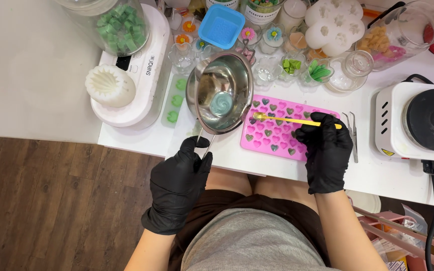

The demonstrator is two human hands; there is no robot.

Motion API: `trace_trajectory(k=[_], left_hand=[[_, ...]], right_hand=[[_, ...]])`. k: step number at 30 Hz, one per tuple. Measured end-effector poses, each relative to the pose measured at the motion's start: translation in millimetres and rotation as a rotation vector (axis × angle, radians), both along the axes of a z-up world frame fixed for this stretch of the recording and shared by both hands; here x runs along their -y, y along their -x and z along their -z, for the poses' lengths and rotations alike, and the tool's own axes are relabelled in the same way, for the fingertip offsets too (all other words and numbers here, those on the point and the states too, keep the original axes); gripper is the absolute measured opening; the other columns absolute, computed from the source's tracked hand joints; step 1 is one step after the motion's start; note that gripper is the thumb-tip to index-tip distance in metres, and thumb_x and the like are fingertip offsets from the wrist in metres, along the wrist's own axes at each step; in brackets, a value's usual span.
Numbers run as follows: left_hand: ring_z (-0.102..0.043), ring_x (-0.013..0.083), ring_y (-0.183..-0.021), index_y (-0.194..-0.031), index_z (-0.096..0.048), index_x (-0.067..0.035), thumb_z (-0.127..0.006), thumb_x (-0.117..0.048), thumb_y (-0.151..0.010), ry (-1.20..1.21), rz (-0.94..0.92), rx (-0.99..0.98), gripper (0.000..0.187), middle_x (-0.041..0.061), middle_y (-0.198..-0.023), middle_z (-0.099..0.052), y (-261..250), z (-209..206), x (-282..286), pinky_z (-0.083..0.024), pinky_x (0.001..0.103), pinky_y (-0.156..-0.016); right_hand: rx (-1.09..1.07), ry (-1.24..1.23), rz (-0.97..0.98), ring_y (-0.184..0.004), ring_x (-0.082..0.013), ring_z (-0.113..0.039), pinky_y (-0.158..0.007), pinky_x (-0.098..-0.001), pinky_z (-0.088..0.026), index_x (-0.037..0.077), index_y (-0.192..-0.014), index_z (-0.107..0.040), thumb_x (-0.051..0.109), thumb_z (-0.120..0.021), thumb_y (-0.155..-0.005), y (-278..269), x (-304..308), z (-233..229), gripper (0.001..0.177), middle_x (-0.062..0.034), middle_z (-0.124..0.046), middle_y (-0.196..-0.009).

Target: The recorder is making heart-shaped decorative elements for candles by melting wax and using a mold.

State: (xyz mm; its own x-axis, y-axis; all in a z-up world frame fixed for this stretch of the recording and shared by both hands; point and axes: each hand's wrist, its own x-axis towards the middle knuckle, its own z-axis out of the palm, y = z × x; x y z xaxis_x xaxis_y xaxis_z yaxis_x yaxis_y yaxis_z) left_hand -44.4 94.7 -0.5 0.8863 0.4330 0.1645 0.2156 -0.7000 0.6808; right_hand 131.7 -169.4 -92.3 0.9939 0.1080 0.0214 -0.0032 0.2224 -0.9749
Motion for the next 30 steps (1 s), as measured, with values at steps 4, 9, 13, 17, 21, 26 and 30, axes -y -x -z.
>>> trace_trajectory(k=[4,9,13,17,21,26,30], left_hand=[[-0.062,0.0224,-0.048,-0.116,-0.064,-0.015,-0.074,-0.016,-0.090,-0.020,0.018,-0.023,0.028,0.001,-0.055,-0.059,-1,1,2,-0.046,0.037,-0.047],[-0.060,0.0251,-0.047,-0.116,-0.065,-0.016,-0.074,-0.019,-0.090,-0.136,0.031,-0.011,0.028,0.003,-0.055,-0.059,0,4,8,-0.044,0.039,-0.045],[-0.059,0.0263,-0.045,-0.117,-0.064,-0.014,-0.072,-0.021,-0.091,-0.234,0.052,-0.028,0.028,0.006,-0.055,-0.060,-1,1,12,-0.043,0.040,-0.042],[-0.061,0.0253,-0.047,-0.116,-0.064,-0.011,-0.069,-0.020,-0.094,-0.254,0.079,-0.037,0.025,0.005,-0.057,-0.062,0,2,15,-0.044,0.039,-0.044],[-0.062,0.0254,-0.049,-0.118,-0.064,-0.010,-0.068,-0.019,-0.094,-0.264,0.092,-0.019,0.026,0.006,-0.059,-0.062,1,2,16,-0.044,0.039,-0.045],[-0.062,0.0273,-0.047,-0.120,-0.064,-0.012,-0.070,-0.021,-0.092,-0.219,0.080,-0.063,0.030,0.007,-0.058,-0.063,2,3,16,-0.045,0.040,-0.044],[-0.062,0.0283,-0.048,-0.121,-0.063,-0.012,-0.070,-0.022,-0.092,-0.218,0.077,-0.052,0.031,0.007,-0.058,-0.063,3,10,14,-0.045,0.041,-0.045]], right_hand=[[-0.118,-0.081,-0.032,-0.086,-0.0259,-0.073,-0.081,-0.0418,-0.063,-0.001,-0.125,-0.062,0.024,-0.052,-0.115,-4,-8,-10,0.028,-0.0156,-0.071,-0.097],[0.027,-0.015,-0.090,-0.088,-0.0281,-0.075,-0.079,-0.0382,-0.060,-0.001,-0.126,-0.061,0.024,-0.051,-0.117,2,-31,-25,0.028,-0.0168,-0.072,-0.098],[0.124,-0.018,-0.119,-0.097,-0.0294,-0.076,-0.081,-0.0372,-0.059,0.001,-0.131,-0.056,0.019,-0.054,-0.114,4,-37,-21,0.024,-0.0139,-0.070,-0.122],[0.044,-0.093,-0.110,-0.092,-0.0274,-0.075,-0.080,-0.0400,-0.064,0.001,-0.125,-0.059,0.019,-0.054,-0.110,2,-45,-13,0.024,-0.0127,-0.070,-0.119],[-0.072,-0.017,-0.106,-0.086,-0.0278,-0.075,-0.078,-0.0384,-0.063,-0.003,-0.121,-0.064,0.023,-0.054,-0.113,-1,-41,-4,0.028,-0.0171,-0.073,-0.097],[-0.213,-0.036,-0.078,-0.087,-0.0278,-0.074,-0.080,-0.0386,-0.062,-0.003,-0.122,-0.064,0.027,-0.055,-0.111,-3,-37,-8,0.033,-0.0178,-0.073,-0.097],[-0.159,-0.068,-0.093,-0.090,-0.0296,-0.075,-0.080,-0.0406,-0.062,-0.003,-0.122,-0.062,0.027,-0.055,-0.109,-1,-30,-13,0.033,-0.0162,-0.072,-0.108]])
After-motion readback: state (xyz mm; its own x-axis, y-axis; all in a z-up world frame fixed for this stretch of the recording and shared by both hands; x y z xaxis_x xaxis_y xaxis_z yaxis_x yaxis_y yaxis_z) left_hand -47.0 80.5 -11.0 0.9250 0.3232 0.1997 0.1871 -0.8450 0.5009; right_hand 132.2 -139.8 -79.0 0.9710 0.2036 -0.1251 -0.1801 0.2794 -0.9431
